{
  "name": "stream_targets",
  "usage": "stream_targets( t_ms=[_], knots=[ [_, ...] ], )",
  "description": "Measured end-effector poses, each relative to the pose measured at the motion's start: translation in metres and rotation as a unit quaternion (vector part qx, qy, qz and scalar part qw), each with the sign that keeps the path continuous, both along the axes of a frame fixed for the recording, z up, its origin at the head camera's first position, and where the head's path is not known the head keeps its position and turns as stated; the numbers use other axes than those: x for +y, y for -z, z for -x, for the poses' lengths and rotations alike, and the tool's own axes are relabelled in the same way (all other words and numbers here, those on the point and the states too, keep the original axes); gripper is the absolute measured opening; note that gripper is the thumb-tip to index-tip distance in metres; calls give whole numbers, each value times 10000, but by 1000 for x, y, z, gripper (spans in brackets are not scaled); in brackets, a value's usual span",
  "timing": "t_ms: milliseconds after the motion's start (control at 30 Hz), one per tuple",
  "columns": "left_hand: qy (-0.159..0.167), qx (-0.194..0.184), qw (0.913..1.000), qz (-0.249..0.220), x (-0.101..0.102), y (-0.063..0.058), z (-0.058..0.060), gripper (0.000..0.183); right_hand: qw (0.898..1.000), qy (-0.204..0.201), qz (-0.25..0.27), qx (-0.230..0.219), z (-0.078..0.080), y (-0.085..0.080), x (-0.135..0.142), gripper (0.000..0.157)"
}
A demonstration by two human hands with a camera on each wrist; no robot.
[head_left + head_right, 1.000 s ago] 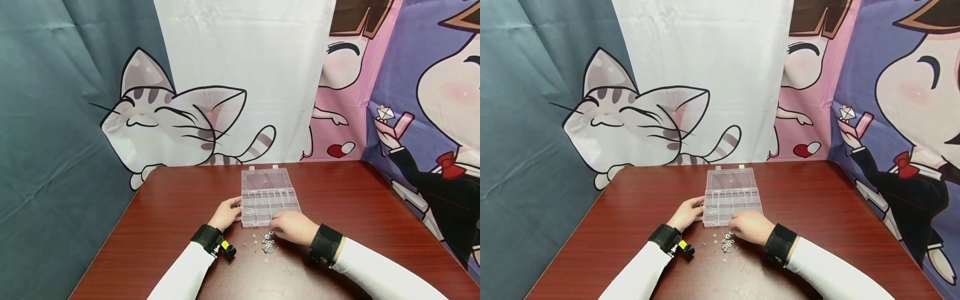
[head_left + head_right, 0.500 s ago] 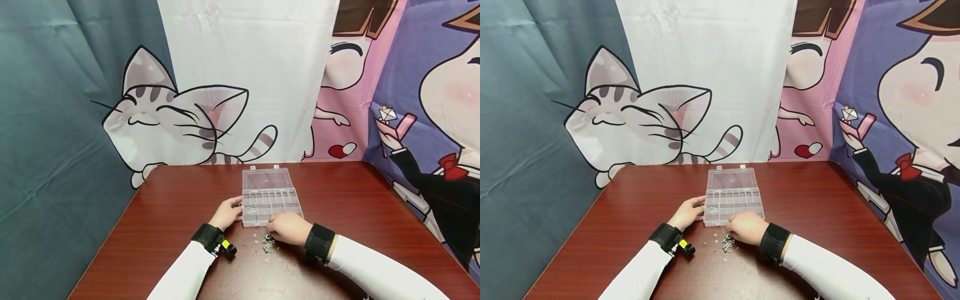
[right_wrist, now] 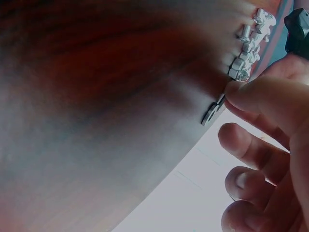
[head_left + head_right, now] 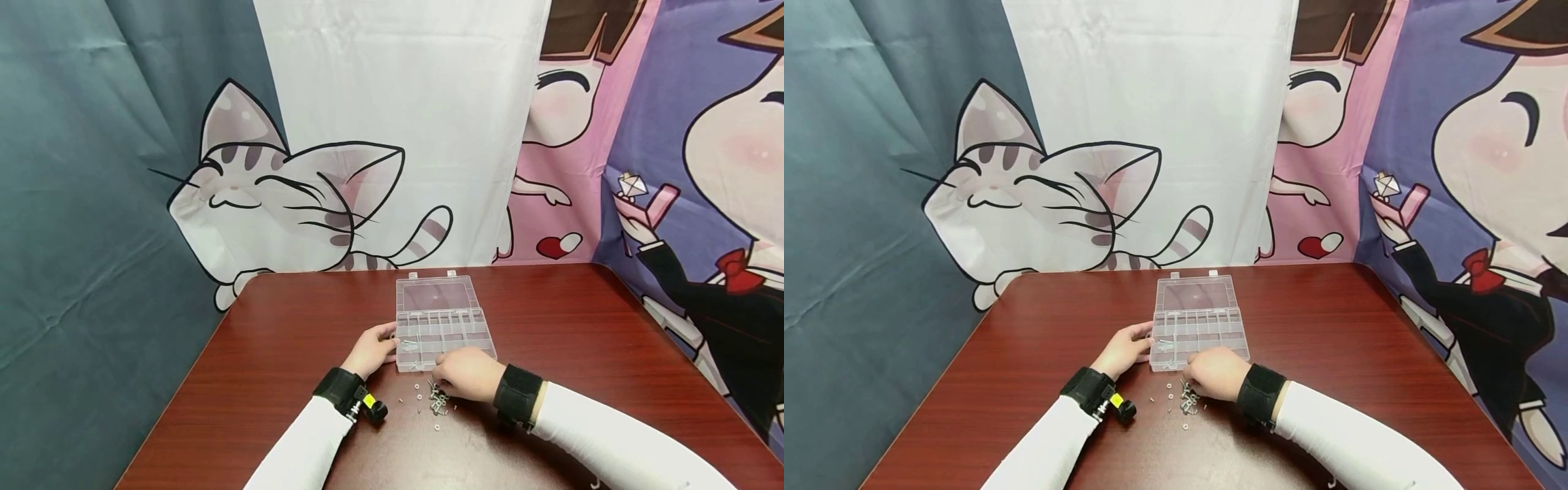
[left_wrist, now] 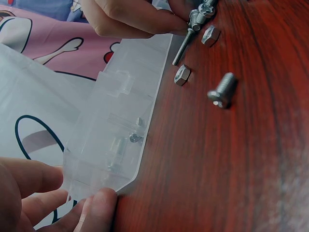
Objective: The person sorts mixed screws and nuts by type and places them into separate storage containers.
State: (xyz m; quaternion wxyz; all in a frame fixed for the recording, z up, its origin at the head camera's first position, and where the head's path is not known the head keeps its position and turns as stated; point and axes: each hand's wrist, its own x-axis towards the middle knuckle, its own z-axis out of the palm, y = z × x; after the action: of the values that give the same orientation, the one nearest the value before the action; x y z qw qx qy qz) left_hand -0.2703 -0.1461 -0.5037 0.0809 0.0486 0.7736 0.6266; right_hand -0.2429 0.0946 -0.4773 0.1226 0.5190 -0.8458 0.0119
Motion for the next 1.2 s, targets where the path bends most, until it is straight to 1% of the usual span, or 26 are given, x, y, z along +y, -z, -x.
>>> stream_targets(
  t_ms=[67,133,333,433,567,700,800,867,933,1000,1133,1200],
  knots=[
    [5,2,10000,1,1,-2,-2,48,10000,42,-28,19,0,1,-1,24],
    [28,-6,10000,-7,2,-7,-5,47,9999,81,-92,57,1,4,-2,25],
    [88,-10,9999,-82,6,-29,-19,47,9995,88,-222,189,3,9,-3,24],
    [86,12,9999,-74,7,-34,-23,47,9995,93,-190,235,3,9,-3,25],
    [63,38,10000,-37,7,-33,-23,47,9997,161,-138,136,2,7,-3,27],
    [66,39,10000,-27,7,-32,-22,46,9993,165,10,-337,1,2,-2,29],
    [56,18,10000,12,5,-23,-17,46,9963,157,229,-812,3,-2,-3,27],
    [38,18,10000,26,3,-16,-12,46,9941,178,411,-983,5,-4,-5,24],
    [8,4,10000,30,2,-9,-7,47,9929,274,550,-1017,8,-6,-8,21],
    [-21,13,10000,36,1,-5,-5,47,9916,415,689,-1016,11,-10,-13,18],
    [-54,25,10000,78,0,-3,-2,47,9880,686,921,-1034,19,-17,-26,12],
    [-37,39,9999,112,1,-2,-2,47,9868,785,927,-1074,23,-19,-33,9]
  ],
)
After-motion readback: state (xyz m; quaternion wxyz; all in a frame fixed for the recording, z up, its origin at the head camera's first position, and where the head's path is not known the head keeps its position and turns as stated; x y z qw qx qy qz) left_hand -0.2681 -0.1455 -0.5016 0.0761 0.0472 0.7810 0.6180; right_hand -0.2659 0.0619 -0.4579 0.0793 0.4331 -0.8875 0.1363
